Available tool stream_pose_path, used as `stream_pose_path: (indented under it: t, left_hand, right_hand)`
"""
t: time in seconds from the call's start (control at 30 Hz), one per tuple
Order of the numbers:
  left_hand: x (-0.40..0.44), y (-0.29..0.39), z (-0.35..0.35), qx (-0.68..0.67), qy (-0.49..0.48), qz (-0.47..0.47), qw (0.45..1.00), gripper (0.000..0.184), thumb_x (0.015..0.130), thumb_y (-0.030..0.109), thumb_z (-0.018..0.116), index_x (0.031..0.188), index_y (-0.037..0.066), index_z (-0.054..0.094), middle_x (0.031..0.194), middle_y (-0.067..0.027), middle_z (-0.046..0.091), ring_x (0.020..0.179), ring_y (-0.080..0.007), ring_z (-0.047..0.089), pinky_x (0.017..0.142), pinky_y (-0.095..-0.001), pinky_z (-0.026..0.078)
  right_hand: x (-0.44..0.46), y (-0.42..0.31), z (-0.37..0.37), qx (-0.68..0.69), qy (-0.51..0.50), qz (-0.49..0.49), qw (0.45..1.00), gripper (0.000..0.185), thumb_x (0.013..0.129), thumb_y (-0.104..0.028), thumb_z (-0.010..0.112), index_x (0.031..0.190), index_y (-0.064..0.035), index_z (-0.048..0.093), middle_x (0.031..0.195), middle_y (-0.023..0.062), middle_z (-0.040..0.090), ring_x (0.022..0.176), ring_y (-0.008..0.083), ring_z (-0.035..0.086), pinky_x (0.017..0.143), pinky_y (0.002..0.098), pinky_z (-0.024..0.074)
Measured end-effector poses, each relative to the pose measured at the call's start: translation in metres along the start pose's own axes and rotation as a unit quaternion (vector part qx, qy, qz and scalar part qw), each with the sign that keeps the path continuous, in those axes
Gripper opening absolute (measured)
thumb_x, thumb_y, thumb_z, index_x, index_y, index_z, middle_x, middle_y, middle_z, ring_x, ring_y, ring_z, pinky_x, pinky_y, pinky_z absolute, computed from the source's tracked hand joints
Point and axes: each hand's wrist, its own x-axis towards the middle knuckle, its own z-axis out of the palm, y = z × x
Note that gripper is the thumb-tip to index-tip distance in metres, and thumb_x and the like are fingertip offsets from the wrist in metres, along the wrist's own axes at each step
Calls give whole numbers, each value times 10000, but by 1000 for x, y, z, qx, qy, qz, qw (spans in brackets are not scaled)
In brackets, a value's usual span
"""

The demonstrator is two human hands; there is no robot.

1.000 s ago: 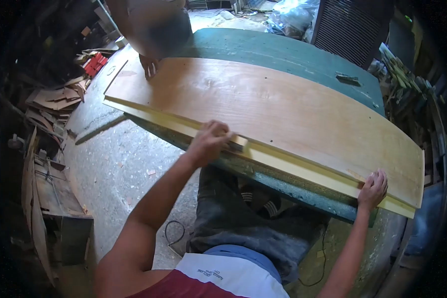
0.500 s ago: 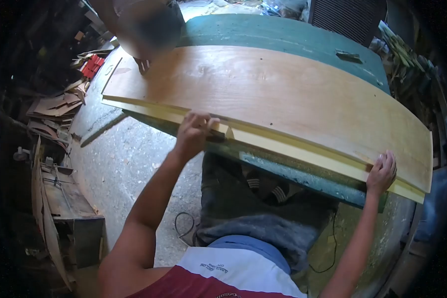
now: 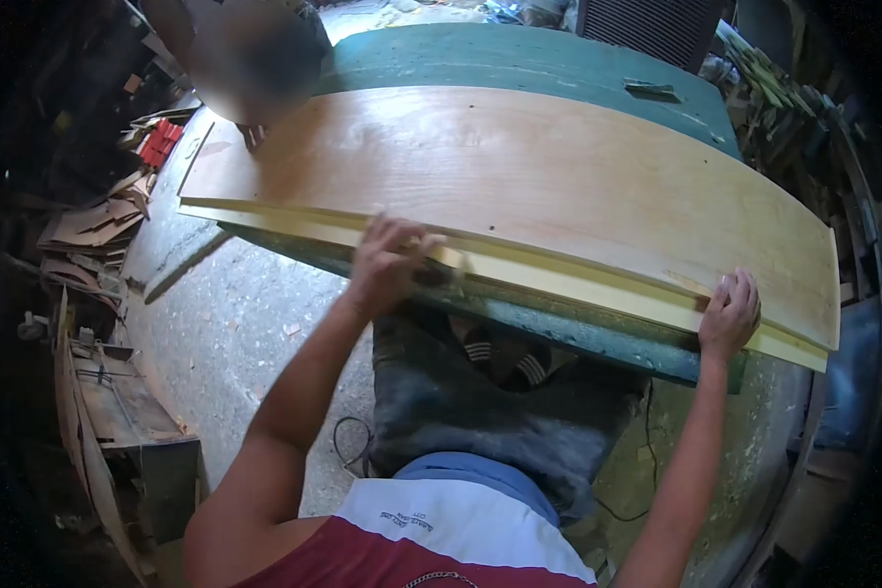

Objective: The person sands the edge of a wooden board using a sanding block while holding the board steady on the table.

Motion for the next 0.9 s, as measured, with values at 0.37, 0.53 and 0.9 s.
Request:
stream_pose_path:
  t: [0.37,0.53,0.9]
  left_hand:
    - [1,26,29,-46,27,-34,998,330,803,98,717,1122,129,793,1077,-52,695,1069,-267,634,1002,-470,466]
    - [24,61,26,-63,-49,-15,997,404,801,142,719,1194,206,785,1131,10,651,1144,-228,603,1091,-486,417]
    - [48,84,60,-97,-20,63,993,446,838,277,758,1271,171,743,1115,-17,650,1090,-234,585,1011,-470,441]
  right_hand:
    - [2,-16,-4,-7,-7,40,999,394,1009,-331,577,1315,-92,647,1391,134,642,1295,351,580,1115,486,420]
    - [1,-17,-9,5,-22,57,998,375,996,-306,584,1282,-78,665,1374,141,648,1294,357,581,1118,495,418]
    - [1,-27,-13,-6,-13,58,998,400,979,-292,585,1312,-76,639,1397,141,628,1323,353,556,1142,489,394]
